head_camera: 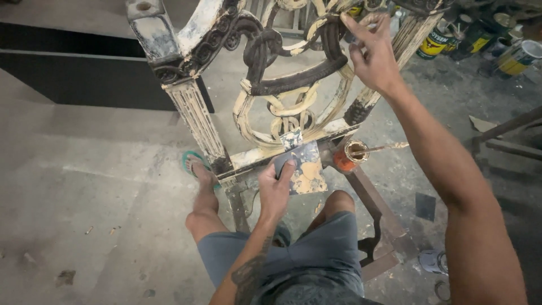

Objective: The person applies a beige filler paste to the ornate metal frame of a chair using a putty knife. They repeatedly scoop filler from a small container and spread it into the crevices and joints of the frame, smoothing the surface with the tool.

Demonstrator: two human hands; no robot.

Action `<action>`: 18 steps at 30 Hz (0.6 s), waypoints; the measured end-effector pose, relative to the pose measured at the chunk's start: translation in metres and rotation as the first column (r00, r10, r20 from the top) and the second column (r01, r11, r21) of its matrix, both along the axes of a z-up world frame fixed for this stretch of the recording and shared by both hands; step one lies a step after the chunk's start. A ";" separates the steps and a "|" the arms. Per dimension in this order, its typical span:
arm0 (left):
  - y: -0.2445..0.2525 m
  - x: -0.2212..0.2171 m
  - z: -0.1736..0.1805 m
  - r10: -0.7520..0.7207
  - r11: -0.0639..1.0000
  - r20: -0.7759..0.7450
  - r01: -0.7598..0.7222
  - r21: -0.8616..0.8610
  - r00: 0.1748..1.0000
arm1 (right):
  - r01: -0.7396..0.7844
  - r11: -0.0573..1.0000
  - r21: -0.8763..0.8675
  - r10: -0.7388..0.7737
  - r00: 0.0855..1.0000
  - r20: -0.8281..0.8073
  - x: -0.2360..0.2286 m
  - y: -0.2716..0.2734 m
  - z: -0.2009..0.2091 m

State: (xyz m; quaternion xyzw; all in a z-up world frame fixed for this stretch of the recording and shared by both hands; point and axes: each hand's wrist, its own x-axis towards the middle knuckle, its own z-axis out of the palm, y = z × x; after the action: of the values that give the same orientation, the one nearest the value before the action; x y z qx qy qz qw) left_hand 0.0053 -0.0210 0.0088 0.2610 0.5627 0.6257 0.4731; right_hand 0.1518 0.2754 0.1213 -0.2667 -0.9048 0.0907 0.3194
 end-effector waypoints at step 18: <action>0.011 -0.009 -0.009 0.132 0.991 -0.102 -0.131 0.019 0.986 | 0.025 0.946 -0.323 -0.129 0.944 -0.304 0.014 -0.064 -0.053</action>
State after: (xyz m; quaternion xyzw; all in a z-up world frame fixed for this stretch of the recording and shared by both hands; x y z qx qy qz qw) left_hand -0.0036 -0.0104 0.0001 0.2581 0.5987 0.6445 0.3995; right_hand 0.1655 0.2117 0.0681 -0.3313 -0.8033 0.2634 0.4191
